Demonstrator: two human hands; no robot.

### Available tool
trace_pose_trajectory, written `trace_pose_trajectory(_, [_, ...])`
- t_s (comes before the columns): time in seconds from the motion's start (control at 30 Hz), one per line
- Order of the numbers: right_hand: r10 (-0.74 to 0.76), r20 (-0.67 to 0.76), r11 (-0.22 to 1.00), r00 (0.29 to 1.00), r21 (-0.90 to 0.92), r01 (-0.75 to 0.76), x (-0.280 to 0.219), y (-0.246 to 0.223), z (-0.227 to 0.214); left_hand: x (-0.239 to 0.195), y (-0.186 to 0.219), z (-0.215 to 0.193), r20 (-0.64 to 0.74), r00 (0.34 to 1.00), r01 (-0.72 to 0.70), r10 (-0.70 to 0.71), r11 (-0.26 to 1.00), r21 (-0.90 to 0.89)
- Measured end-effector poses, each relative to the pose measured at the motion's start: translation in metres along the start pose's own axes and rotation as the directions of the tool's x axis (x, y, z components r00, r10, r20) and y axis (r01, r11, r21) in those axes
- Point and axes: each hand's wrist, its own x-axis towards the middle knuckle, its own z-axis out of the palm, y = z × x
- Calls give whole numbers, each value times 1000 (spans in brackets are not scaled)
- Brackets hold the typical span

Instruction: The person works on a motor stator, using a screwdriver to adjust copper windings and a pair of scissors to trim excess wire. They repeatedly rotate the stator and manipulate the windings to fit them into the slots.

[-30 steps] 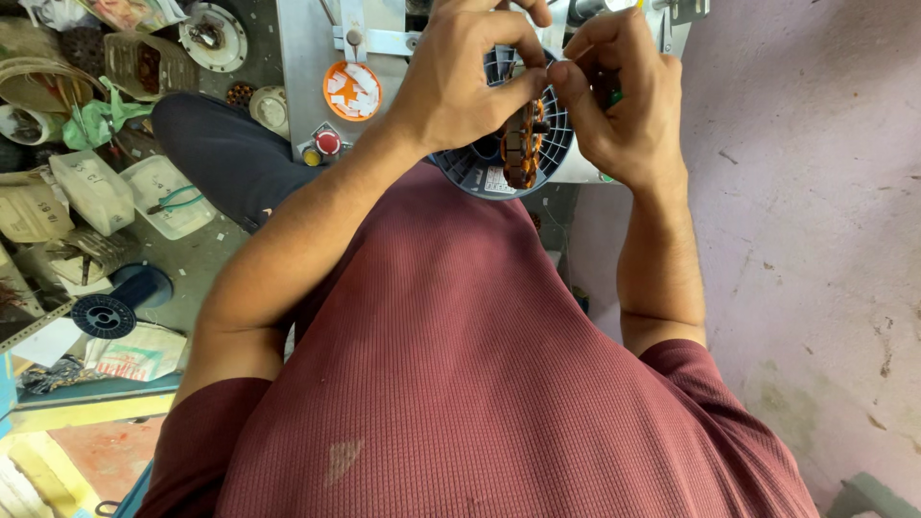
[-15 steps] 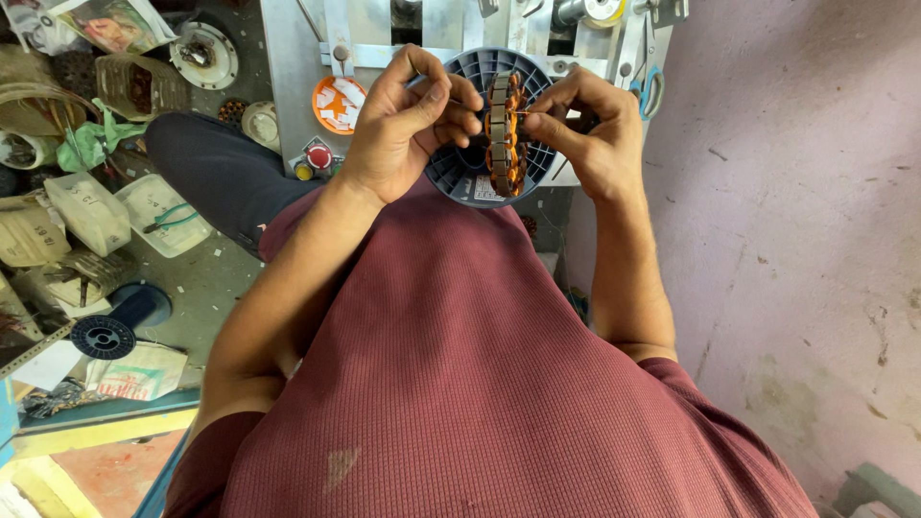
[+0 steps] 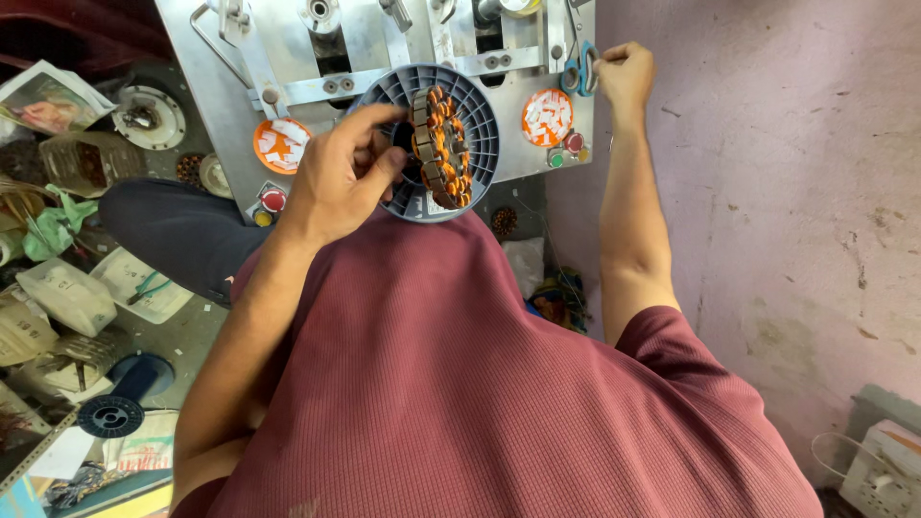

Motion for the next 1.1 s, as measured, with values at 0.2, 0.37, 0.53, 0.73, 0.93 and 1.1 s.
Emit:
trace_pose_trajectory(0.2, [-110, 121, 967, 987, -217, 134, 10, 16, 29, -8, -8, -3, -160, 973, -129, 167, 967, 220])
trace_pose_trajectory(0.37, [-237, 131, 854, 963, -445, 271, -2, 5, 27, -29, -28, -17, -230, 971, 3, 70, 953, 302])
trace_pose_trajectory(0.53, [-158, 156, 960, 975, -205, 189, -13, 20, 17, -37, -33, -32, -465, 880, 89, 91, 932, 350])
trace_pose_trajectory(0.73, [183, 270, 800, 945, 519, -302, -49, 18, -45, -9, -9, -20, -27, 943, -325, 332, 934, 147])
trace_pose_trajectory(0.93, [-85, 271, 477, 959, 856, -200, -120, -27, -108, 19, -14, 21, 131, 942, -323, 309, 941, 102])
trace_pose_trajectory(1.1, [-370, 349, 329, 861, 916, -229, -191, -65, -133, 8, -18, 38, 6, 828, -544, 560, 802, 247])
